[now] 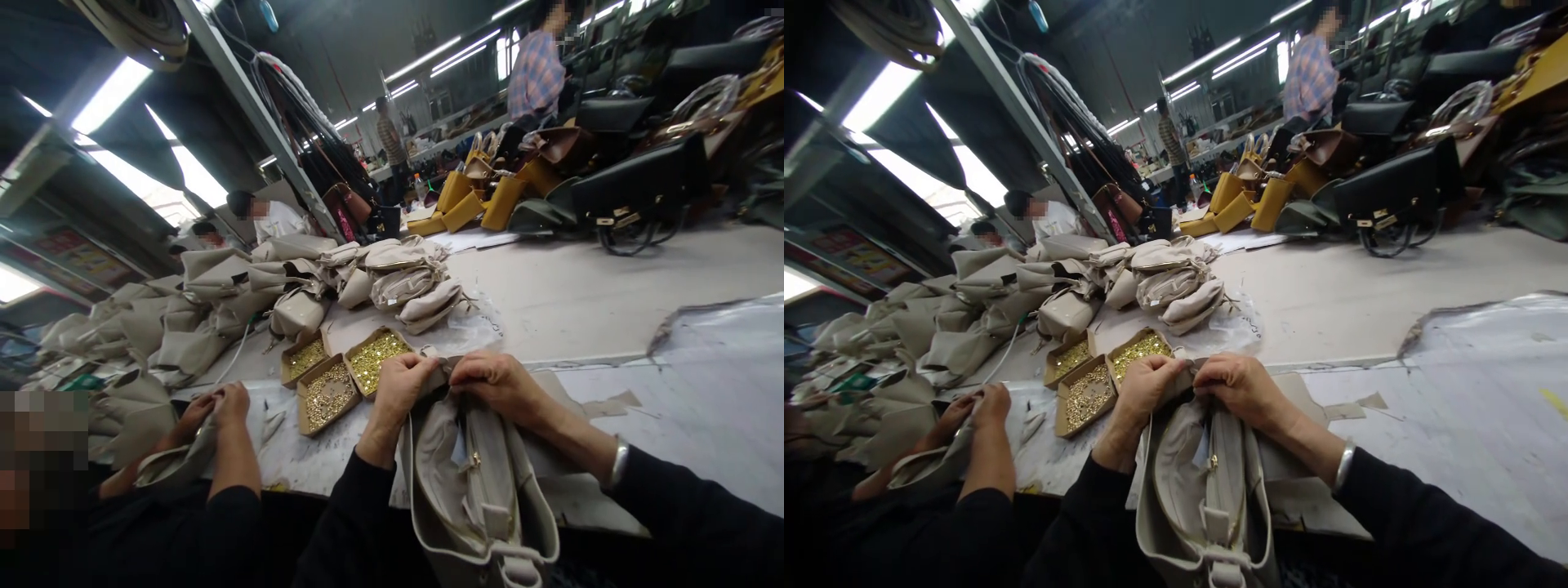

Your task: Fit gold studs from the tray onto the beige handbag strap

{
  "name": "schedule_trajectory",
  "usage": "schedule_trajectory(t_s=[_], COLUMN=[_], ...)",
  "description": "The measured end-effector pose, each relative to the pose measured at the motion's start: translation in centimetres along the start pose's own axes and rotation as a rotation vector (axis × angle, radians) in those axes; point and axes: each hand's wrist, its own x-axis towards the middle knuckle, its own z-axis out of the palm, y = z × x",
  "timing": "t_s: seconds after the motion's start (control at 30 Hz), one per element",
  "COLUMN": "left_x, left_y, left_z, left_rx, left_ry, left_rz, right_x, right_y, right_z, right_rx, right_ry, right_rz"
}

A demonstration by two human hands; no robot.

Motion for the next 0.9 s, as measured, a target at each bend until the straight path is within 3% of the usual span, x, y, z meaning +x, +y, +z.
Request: schedule_trajectory(t_s=[0.27, 0.4, 0.5, 0.9], left_x=[-1.2, -1.4, -1.2, -1.6], left_y=[-0.6, -0.8, -1.1, -1.3], left_z=[0.5, 0.5, 0.3, 0.9], left_rx=[0.009, 0.018, 0.016, -0.039], left_ry=[-0.057, -0.047, -0.038, -0.084], left_rz=[0.034, 0.067, 0.055, 0.048], right_x=[-0.6, 0.1, 0.4, -0.6], right_y=[-0.8, -1.1, -1.2, -0.5], right_z=[0.8, -0.1, -0.4, -0.6], right_rx=[-0.209, -0.394, -0.384, -0.286], right_ry=[0.068, -0.035, -0.11, -0.045], right_rz=[-0.089, -0.215, -0.237, -0.202])
